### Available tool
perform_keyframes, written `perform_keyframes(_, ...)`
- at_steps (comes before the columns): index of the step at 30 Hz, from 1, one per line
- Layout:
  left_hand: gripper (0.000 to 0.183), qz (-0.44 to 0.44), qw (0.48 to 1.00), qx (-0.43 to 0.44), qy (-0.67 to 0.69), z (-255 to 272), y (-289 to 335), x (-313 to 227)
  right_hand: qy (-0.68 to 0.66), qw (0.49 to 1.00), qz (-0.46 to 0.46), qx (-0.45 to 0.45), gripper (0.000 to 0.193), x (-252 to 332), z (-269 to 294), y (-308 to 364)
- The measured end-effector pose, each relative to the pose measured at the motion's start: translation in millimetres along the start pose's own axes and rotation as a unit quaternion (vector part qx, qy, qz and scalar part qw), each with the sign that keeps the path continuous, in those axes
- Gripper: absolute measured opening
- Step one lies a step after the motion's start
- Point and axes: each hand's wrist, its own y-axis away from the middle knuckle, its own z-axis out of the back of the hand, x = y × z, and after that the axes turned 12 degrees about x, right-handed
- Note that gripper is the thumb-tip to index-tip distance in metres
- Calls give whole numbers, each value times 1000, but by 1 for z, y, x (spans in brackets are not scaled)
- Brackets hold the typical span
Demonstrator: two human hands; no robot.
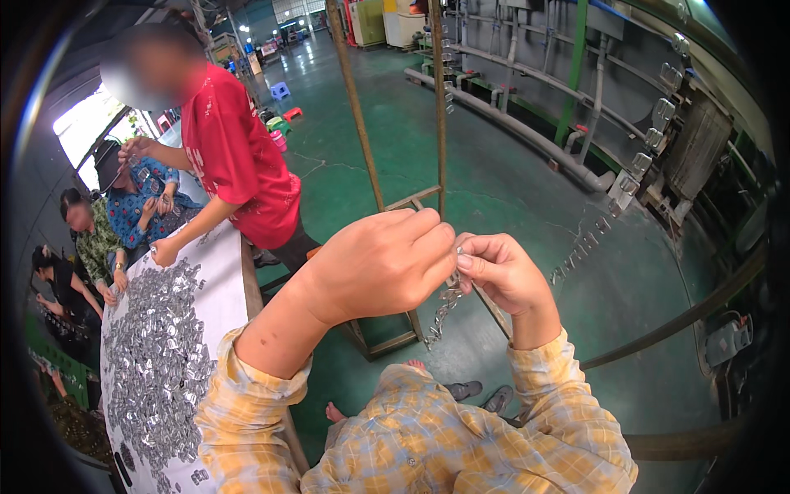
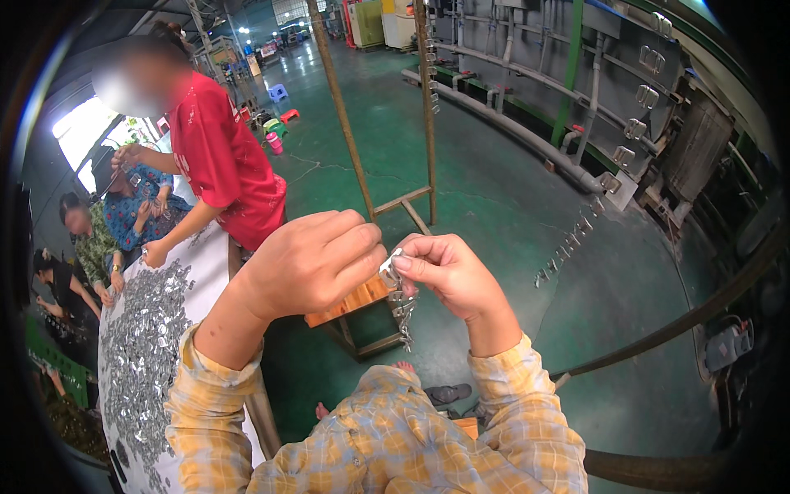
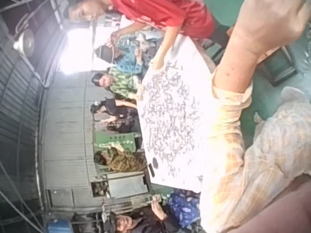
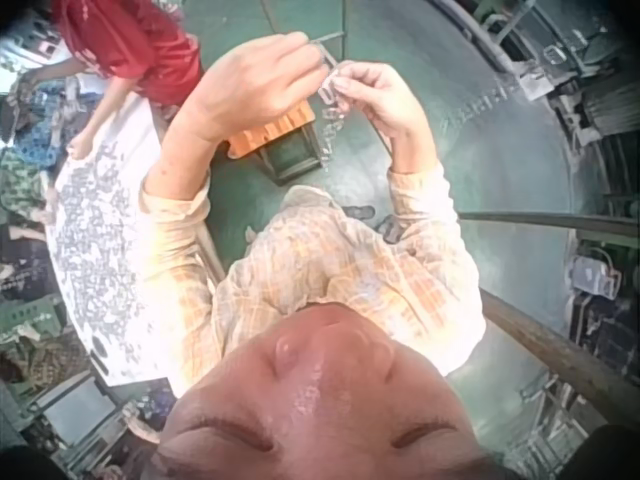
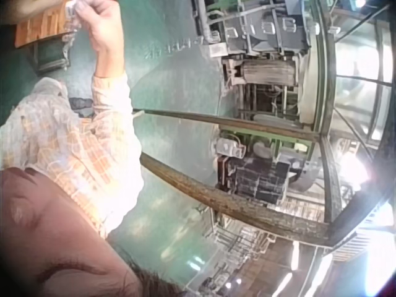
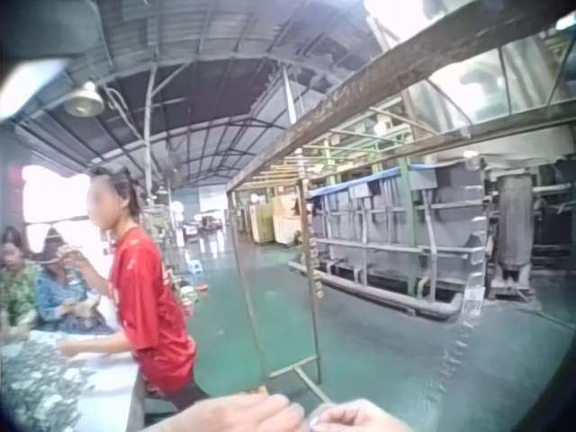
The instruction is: The person threads small metal clips onto hooks to assemble a chain, then hangs the completed chains on a metal rack.
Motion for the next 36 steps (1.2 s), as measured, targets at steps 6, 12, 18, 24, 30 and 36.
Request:
perform_keyframes(6, 24, -4, 999, 21, 29, 5, -6, 4, -7, 1000, 14, 8, 15, -1, 2, 0)
perform_keyframes(12, 23, -23, 998, 24, 50, 4, -5, 1, -24, 1000, 3, 15, 16, -3, 3, 1)
perform_keyframes(18, 21, -31, 998, 18, 57, 7, -7, 3, -26, 999, 18, 13, 14, -8, 2, 0)
perform_keyframes(24, 19, -20, 993, 18, 118, 10, -14, 10, -68, 995, 61, 25, 16, -13, 11, -2)
perform_keyframes(30, 17, 0, 986, 4, 165, 11, -15, 19, -61, 994, 75, 51, 17, -10, 15, -10)
perform_keyframes(36, 22, 137, 954, -91, 250, 2, -14, 28, -71, 987, 125, 75, 18, 8, 19, -20)
